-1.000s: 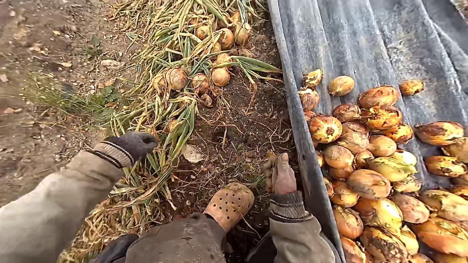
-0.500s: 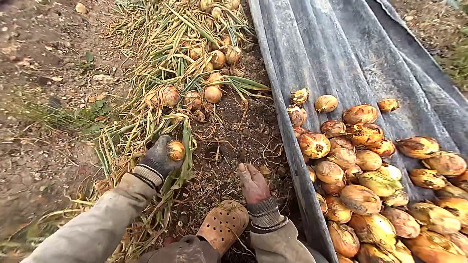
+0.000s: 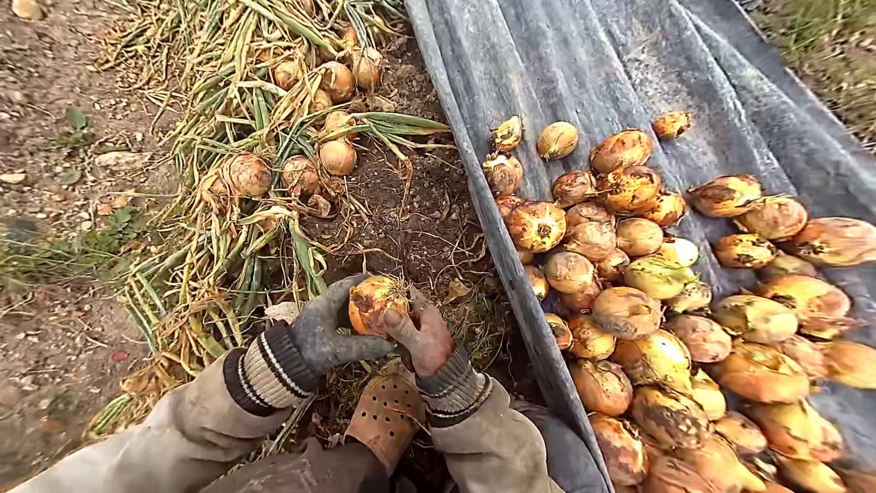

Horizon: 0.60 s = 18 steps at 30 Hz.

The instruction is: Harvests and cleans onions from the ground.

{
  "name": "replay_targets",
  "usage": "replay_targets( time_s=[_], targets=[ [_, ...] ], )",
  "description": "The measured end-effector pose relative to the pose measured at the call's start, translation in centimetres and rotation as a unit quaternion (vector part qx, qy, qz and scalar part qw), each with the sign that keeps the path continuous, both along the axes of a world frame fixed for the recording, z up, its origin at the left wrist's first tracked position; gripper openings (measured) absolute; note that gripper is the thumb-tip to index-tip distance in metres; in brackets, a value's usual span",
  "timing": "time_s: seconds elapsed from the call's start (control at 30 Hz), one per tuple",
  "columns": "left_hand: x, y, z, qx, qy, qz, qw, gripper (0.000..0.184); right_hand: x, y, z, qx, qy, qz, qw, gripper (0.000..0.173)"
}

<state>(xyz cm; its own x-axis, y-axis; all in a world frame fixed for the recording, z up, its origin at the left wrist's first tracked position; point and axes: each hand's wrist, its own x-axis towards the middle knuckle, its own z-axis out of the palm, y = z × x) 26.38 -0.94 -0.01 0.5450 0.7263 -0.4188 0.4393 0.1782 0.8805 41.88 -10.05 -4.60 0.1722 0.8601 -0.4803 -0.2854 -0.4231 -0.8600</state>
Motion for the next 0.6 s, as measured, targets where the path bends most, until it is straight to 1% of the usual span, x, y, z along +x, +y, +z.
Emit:
replay_targets(
  time_s=[0.07, 0.13, 0.2, 0.27, 0.3, 0.33, 0.37, 0.4, 0.43, 0.47, 0.5, 0.53, 0.57, 0.6],
  targets=[
    [0.5, 0.1, 0.4, -0.026, 0.024, 0.016, 0.999, 0.099, 1.1, 0.0, -0.2, -0.007, -0.125, 0.057, 0.990, 0.084],
    [0.8, 0.7, 0.8, -0.017, 0.022, 0.006, 1.000, 0.100, 1.8, 0.2, -0.5, 0.016, -0.197, 0.063, 0.978, 0.084],
    [1.2, 1.4, 1.3, 0.010, 0.034, -0.027, 0.999, 0.100, 2.2, 0.2, -0.9, 0.051, -0.212, 0.038, 0.975, 0.084],
    [1.5, 2.3, 1.3, 0.066, 0.046, -0.087, 0.993, 0.100, 2.3, 0.1, -1.3, 0.085, -0.204, -0.017, 0.975, 0.073],
    [1.7, 2.8, 1.3, 0.109, 0.070, -0.128, 0.983, 0.100, 2.3, 0.3, -1.5, 0.095, -0.197, -0.047, 0.975, 0.072],
    [1.9, 3.3, 1.4, 0.148, 0.115, -0.163, 0.969, 0.097, 2.2, 0.6, -1.8, 0.101, -0.193, -0.070, 0.973, 0.072],
    [2.2, 3.9, 1.7, 0.183, 0.182, -0.195, 0.946, 0.090, 2.2, 0.9, -2.1, 0.101, -0.193, -0.088, 0.972, 0.072],
    [2.7, 4.5, 1.9, 0.200, 0.247, -0.223, 0.922, 0.079, 2.1, 1.2, -2.5, 0.100, -0.194, -0.100, 0.971, 0.072],
    [3.1, 5.2, 2.1, 0.195, 0.300, -0.250, 0.900, 0.071, 2.2, 1.4, -2.7, 0.100, -0.192, -0.108, 0.970, 0.071],
    [3.6, 5.9, 2.2, 0.186, 0.331, -0.267, 0.886, 0.068, 2.3, 1.7, -2.9, 0.097, -0.187, -0.115, 0.971, 0.070],
    [4.2, 6.8, 2.3, 0.174, 0.350, -0.266, 0.881, 0.066, 2.4, 2.0, -3.1, 0.095, -0.184, -0.124, 0.970, 0.068],
    [4.5, 7.6, 2.2, 0.164, 0.362, -0.243, 0.885, 0.064, 2.5, 2.3, -3.3, 0.087, -0.179, -0.138, 0.970, 0.067],
    [4.7, 8.5, 1.8, 0.165, 0.358, -0.193, 0.899, 0.061, 2.5, 2.3, -3.4, 0.077, -0.166, -0.159, 0.970, 0.064],
    [4.8, 9.5, 1.0, 0.187, 0.335, -0.125, 0.915, 0.056, 2.6, 2.4, -3.4, 0.064, -0.143, -0.181, 0.971, 0.061]
  ],
)
